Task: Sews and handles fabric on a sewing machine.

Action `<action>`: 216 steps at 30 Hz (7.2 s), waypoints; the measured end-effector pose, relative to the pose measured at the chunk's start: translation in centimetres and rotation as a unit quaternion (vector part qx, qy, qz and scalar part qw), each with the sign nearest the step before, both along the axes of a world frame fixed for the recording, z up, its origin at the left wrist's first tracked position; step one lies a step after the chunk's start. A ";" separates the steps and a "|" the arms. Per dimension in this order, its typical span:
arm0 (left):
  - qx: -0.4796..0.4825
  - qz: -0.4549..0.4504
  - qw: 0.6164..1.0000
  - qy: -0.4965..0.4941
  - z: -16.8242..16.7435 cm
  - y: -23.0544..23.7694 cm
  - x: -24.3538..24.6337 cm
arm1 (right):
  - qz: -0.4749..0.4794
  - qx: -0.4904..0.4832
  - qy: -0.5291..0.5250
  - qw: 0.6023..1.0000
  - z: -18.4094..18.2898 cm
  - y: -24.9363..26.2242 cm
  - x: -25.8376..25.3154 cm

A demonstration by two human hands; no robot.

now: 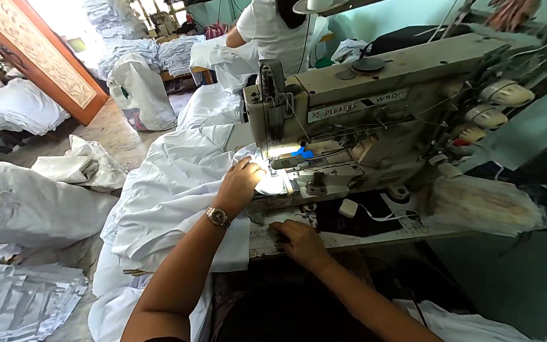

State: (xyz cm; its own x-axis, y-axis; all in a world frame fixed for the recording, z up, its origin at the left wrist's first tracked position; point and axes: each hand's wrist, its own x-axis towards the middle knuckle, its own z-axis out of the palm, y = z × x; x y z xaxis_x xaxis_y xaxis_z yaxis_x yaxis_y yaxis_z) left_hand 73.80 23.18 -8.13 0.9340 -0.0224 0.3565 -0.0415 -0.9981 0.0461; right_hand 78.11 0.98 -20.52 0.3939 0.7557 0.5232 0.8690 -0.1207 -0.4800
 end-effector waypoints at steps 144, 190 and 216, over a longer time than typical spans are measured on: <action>-0.676 0.094 0.705 -0.193 -5.1 -3.4 -9.6 | 0.019 -0.087 0.196 0.977 4.9 2.2 -3.6; -0.637 0.028 0.752 -0.166 -4.6 -7.1 -10.0 | 0.058 0.129 0.429 0.892 5.3 2.5 -4.1; -0.613 0.045 0.764 -0.199 -4.6 -7.2 -10.4 | 0.079 0.140 0.456 0.875 5.7 2.7 -4.4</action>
State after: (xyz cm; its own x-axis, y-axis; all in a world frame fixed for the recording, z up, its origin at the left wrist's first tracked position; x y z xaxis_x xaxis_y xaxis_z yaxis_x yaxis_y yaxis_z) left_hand 63.37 16.01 -12.70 0.7244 0.6136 0.3144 -0.2293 -0.2157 0.9492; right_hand 73.74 3.69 -14.87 0.6471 0.7303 0.2190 0.1037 0.2003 -0.9742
